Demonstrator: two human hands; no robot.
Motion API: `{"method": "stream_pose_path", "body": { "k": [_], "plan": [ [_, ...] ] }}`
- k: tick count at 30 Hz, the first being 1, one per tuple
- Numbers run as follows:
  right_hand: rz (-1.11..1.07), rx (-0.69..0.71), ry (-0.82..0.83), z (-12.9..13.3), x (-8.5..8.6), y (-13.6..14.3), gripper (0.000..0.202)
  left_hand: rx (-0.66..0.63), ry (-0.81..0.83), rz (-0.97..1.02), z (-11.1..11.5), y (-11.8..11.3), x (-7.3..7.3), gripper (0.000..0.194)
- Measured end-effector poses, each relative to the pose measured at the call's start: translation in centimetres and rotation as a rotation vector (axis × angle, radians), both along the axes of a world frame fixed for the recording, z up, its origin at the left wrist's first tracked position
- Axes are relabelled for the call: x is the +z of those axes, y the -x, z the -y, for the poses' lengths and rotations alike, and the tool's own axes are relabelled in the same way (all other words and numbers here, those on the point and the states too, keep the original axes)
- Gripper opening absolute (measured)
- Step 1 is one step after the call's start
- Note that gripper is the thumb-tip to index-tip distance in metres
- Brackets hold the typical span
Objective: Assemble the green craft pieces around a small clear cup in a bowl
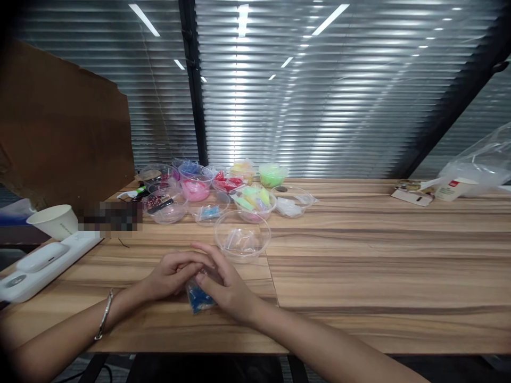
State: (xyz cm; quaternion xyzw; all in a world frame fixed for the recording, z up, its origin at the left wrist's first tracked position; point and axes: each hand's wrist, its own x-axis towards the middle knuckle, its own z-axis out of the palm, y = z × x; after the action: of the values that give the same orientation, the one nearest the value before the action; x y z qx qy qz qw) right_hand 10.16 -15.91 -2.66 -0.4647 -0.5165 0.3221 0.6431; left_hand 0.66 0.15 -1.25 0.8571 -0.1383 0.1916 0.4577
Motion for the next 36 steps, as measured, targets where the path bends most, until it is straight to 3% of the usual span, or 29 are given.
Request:
{"method": "stream_pose_path", "body": {
  "k": [3,6,14,22,25,27,32,36],
  "plan": [
    [-0.027,0.024,0.013,0.2,-0.2,0.1,0.057,0.113,0.034,0.054,-0.1,0.0,-0.1,0.02],
    [0.088,-0.067,0.031,0.4,-0.6,0.2,0.062,0.203,0.055,0.081,-0.3,0.0,-0.4,0.022],
    [0.085,-0.211,0.08,-0.3,-1.5,0.4,0.066,0.273,0.125,0.01,-0.6,-0.5,-0.8,0.025],
    [-0.049,-0.116,0.216,-0.7,-1.3,0.5,0.074,0.41,0.539,0.031,-1.9,-1.1,-1.3,0.028],
    [-0.151,-0.038,0.229,-1.0,-1.6,0.5,0.056,0.441,0.571,0.048,-2.4,-1.3,-1.2,0.03],
    [-0.168,-0.043,0.267,-1.3,-1.6,0.2,0.041,0.438,0.579,0.034,-2.4,-1.4,-1.1,0.032],
    [-0.199,-0.058,0.341,-1.7,-1.2,-0.3,0.042,0.384,0.609,-0.022,-2.1,-1.5,-0.8,0.039],
    [-0.281,-0.086,0.305,-1.6,-1.0,-0.3,0.038,0.238,0.669,-0.089,-2.4,-1.7,-1.0,0.049]
  ]
}}
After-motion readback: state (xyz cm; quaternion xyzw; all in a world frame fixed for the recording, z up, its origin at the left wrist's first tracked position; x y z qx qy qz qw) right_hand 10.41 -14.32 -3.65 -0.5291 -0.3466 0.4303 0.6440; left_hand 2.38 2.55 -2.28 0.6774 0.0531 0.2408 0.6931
